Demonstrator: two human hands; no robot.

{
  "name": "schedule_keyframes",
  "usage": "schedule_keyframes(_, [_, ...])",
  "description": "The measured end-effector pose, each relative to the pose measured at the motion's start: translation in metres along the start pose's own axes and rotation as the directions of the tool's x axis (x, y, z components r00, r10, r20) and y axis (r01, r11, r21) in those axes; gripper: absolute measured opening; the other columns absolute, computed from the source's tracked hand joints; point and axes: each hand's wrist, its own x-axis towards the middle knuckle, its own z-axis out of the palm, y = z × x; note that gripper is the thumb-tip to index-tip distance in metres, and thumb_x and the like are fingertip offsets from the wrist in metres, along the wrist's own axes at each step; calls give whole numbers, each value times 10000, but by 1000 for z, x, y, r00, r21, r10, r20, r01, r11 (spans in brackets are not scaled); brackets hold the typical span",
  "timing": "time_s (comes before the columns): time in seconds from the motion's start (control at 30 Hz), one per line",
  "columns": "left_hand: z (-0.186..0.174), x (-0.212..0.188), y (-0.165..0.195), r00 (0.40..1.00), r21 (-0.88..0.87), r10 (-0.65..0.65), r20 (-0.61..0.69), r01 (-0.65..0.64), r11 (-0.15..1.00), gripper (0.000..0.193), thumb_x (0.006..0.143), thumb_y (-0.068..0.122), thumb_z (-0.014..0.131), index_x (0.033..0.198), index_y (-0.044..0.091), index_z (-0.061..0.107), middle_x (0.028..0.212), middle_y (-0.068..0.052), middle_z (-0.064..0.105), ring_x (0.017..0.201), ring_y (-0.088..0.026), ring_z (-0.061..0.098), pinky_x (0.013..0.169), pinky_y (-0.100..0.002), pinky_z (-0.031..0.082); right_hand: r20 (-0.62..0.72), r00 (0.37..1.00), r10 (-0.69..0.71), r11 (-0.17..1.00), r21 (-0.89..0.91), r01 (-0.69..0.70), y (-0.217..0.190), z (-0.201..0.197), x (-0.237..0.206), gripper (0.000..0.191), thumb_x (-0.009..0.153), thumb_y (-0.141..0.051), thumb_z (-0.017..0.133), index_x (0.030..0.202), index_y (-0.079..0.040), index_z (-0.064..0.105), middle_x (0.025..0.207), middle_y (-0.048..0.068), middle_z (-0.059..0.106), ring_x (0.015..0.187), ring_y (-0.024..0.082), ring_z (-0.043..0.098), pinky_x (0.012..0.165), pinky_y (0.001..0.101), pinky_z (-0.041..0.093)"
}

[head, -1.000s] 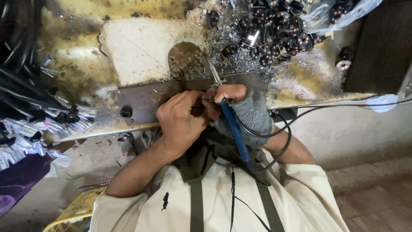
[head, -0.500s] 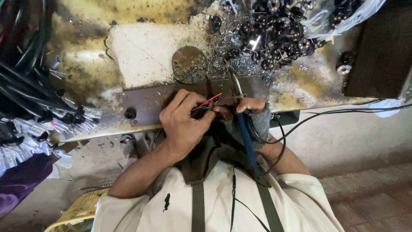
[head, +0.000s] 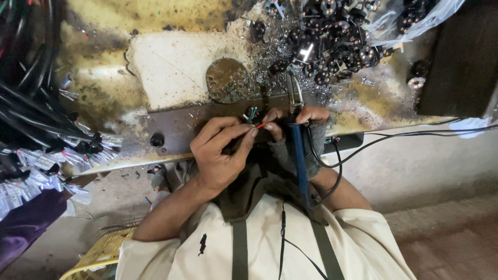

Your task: The person uses a soldering iron to attach small black plastic connectors to the ends of multi-colored wires. They repeatedly pick up wires and connectors, apply heat, and place the finished units on the workbench.

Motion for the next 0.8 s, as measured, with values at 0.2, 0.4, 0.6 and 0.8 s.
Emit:
schedule_keyframes(0.2, [-7,-4,-7,976,165,195,96,-209,964,137,890,68,838,998,44,758,936,-88,676,749,-242,652,661,-341,529,13,998,56,961,272,-57,3,-9,7,418,922,-164,770,1076,-101,387,854,-78,650,850,69,564,905,265,355])
schedule_keyframes(0.4, [-17,17,10,968,248,54,246,-117,962,75,948,96,770,932,38,726,798,-87,664,655,-249,657,602,-365,514,9,1000,23,997,69,-23,0,-9,2,353,932,-156,813,1058,-124,484,944,-73,567,963,113,448,978,289,310])
schedule_keyframes(0.6, [-25,62,3,979,432,-153,134,81,898,195,956,178,751,808,69,685,629,-114,632,558,-324,647,544,-427,484,-121,987,-104,981,-179,82,-11,-14,1,261,807,-130,839,905,-176,601,1027,64,450,1020,216,382,950,313,298])
schedule_keyframes(0.8, [-29,59,10,942,419,-178,283,45,907,185,885,185,760,763,81,668,630,-123,639,571,-336,658,530,-440,487,-50,995,-91,995,-49,88,-1,-12,-3,346,827,-126,842,987,-91,537,886,-27,656,905,122,539,906,299,364])
